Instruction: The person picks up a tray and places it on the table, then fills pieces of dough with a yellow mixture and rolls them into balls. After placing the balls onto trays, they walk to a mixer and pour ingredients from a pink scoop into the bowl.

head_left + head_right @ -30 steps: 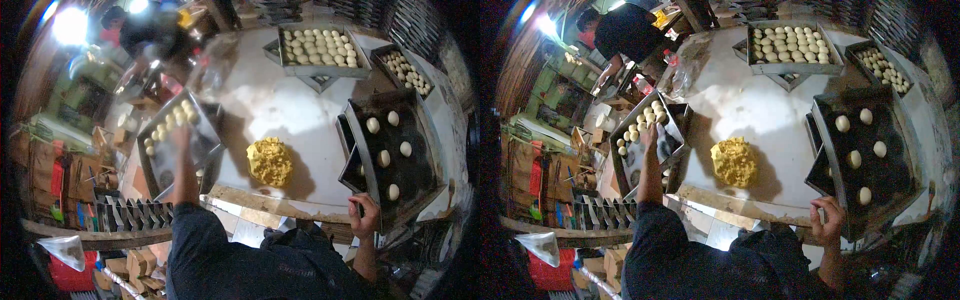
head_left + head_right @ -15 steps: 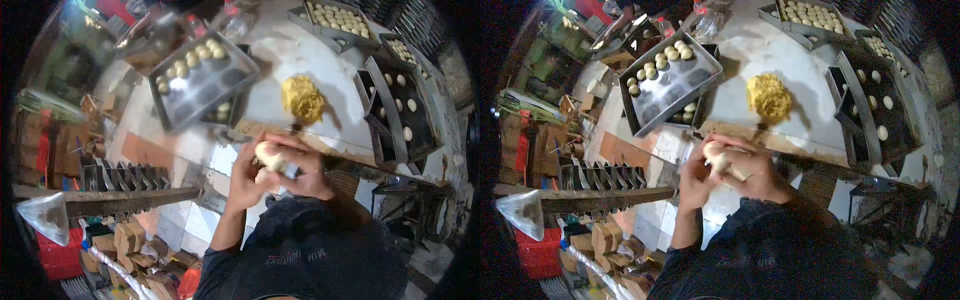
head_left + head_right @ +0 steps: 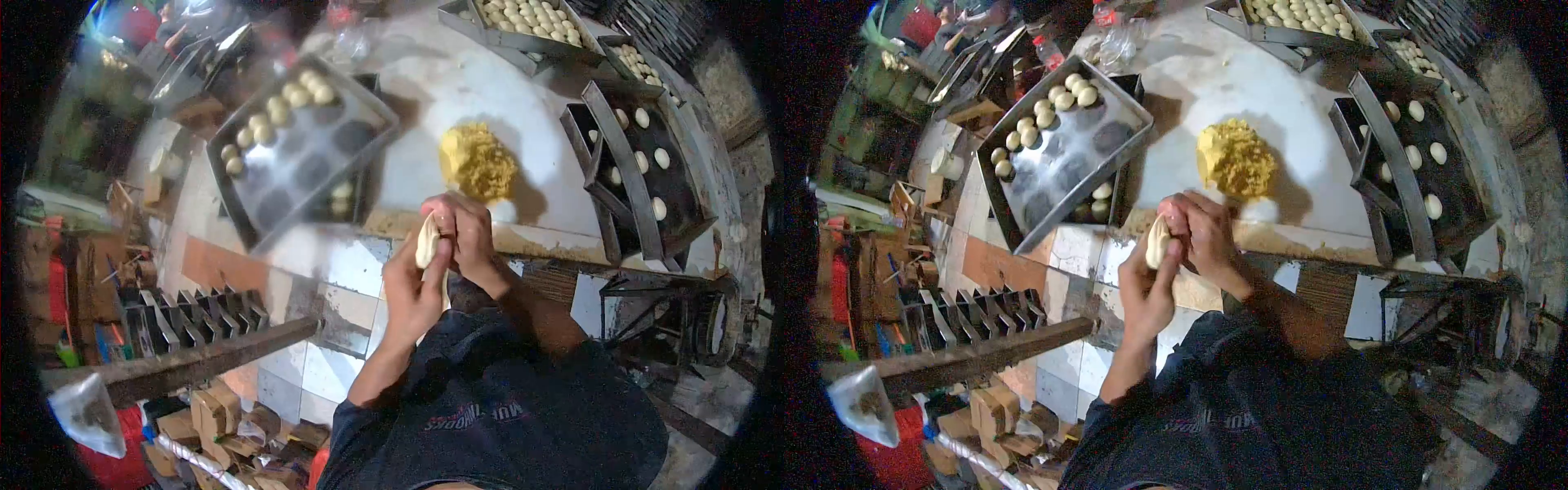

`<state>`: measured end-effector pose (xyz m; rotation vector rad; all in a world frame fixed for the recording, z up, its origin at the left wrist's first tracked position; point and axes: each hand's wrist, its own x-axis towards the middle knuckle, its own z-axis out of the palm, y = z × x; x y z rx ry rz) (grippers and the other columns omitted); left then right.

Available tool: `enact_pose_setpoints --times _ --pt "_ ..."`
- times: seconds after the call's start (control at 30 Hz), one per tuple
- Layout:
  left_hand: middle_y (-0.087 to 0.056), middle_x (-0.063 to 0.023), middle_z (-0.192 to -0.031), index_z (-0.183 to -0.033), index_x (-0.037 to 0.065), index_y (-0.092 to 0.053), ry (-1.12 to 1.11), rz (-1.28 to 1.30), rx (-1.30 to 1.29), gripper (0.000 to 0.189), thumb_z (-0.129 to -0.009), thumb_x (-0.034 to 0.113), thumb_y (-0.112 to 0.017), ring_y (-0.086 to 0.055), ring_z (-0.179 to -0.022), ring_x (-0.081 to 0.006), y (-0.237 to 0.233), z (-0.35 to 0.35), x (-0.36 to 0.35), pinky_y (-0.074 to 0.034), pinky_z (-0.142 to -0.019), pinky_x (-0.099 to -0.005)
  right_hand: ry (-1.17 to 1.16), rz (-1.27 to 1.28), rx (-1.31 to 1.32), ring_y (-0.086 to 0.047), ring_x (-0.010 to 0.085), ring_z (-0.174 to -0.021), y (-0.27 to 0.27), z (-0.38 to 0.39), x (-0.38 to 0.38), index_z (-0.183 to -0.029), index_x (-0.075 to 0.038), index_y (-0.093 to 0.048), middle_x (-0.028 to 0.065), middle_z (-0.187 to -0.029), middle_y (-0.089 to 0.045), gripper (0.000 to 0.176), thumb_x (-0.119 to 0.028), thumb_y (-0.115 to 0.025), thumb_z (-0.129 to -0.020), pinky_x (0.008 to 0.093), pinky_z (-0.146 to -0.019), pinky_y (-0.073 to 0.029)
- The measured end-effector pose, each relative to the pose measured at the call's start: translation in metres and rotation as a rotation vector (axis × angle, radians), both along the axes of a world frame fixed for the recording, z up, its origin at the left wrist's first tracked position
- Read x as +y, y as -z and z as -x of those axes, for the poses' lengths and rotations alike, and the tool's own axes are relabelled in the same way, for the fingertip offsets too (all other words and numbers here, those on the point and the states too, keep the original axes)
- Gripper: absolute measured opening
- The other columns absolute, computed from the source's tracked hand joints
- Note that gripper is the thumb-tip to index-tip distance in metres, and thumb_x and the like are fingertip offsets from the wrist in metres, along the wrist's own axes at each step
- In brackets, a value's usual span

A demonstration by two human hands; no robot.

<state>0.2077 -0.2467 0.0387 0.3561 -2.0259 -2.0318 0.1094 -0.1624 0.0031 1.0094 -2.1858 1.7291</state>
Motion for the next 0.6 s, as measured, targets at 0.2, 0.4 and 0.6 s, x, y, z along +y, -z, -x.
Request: enact_pose_setpoints --times 0.2,0.4,0.6 --pt "-0.064 -0.0018 -0.094 -0.104 -0.001 -0.063 0.000 -0.350 -0.070 0.027 -0.097 0.023 -0.055 -0.059 -0.090 -0.0106 0.049 0.062 -0.009 -0.046 -0.075 -0.0253 -0.166 0.209 -0.218 -0.054 0.0242 -0.077 0.018 0.075 -0.016 -0.093 -0.001 -0.062 0.0131 -0.087 -0.053 0.027 -0.024 -0.047 -0.096 0.0341 -0.069 -0.045" --pt "-0.050 -0.0176 -0.132 -0.133 -0.009 -0.041 0.096 -0.747 -0.015 0.055 -0.096 0.030 -0.052 -0.052 -0.121 -0.0254 0.038 0.126 -0.044 -0.041 -0.102 -0.0378 0.197 -0.259 -0.031 -0.059 0.0332 -0.094 0.047 0.161 0.012 -0.099 0.003 -0.061 0.0189 -0.100 -0.061 0.029 -0.017 -0.068 -0.080 0.0408 -0.087 -0.046" --pt "-0.045 -0.0172 -0.139 -0.136 -0.006 -0.040 0.047 -0.717 -0.003 0.054 -0.093 0.023 -0.054 -0.048 -0.125 -0.0273 0.045 0.160 -0.043 -0.035 -0.107 -0.0399 -0.014 -0.584 -0.258 -0.059 0.0347 -0.100 0.069 0.192 0.015 -0.108 0.001 -0.062 0.0211 -0.104 -0.063 0.031 -0.011 -0.066 -0.081 0.0422 -0.091 -0.045"
